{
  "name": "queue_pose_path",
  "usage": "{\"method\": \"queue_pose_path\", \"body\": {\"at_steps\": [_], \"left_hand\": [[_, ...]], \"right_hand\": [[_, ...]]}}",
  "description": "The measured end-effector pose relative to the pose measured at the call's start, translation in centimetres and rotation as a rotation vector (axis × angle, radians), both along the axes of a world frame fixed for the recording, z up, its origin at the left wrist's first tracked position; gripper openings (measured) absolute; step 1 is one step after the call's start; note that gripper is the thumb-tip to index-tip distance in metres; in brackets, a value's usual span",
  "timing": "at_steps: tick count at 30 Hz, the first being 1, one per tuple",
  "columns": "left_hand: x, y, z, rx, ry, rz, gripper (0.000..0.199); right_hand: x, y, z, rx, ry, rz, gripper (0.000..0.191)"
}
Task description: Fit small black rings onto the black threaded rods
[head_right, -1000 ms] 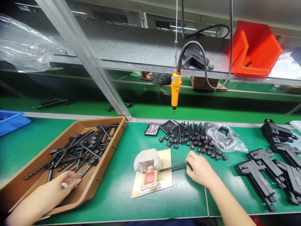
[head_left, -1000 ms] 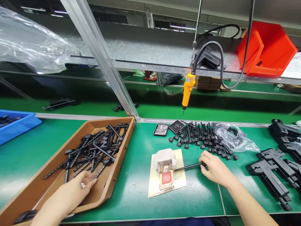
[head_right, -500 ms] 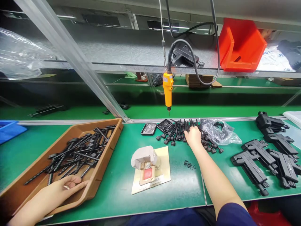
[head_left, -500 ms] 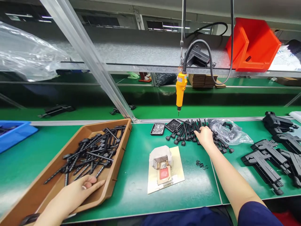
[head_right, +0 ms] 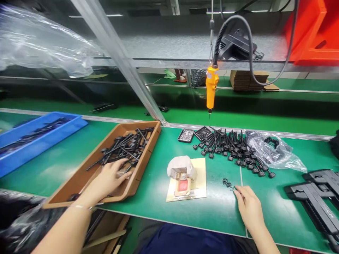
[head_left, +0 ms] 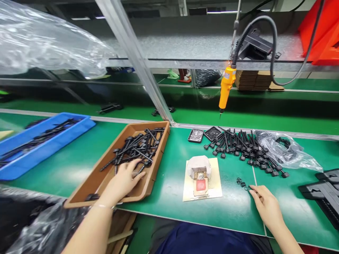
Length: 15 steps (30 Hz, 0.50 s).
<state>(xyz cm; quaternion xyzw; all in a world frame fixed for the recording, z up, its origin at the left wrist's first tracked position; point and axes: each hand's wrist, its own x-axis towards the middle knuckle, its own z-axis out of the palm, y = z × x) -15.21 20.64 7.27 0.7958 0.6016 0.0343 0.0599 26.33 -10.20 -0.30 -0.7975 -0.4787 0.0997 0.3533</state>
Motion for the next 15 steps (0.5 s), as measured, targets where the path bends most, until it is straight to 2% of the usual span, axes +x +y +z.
{"method": "queue_pose_path", "body": {"at_steps": [2,4,10,15], "left_hand": [[0.0,0.6,-0.4,-0.037,0.002,-0.002,0.037],[-0.2,0.9,-0.6,-0.043,-0.002,0.029,0.03],[-0.9,-0.8,0.8,0.135,-0.08,0.243,0.043],[-1.3,-3.1,2.1,0.329,-0.185,0.37,0.044]], "right_hand": [[-0.4,-0.2,-1.0,0.009,-0.015,-0.037,0.045],[-0.7,-0.1,-1.5,0.018,-0.029,-0.072,0.047],[-0.6,-0.4,-2.5,0.041,-0.023,-0.115,0.047],[-0.6,-0.6,-3.3,-0.015,-0.087,-0.141,0.05]]}}
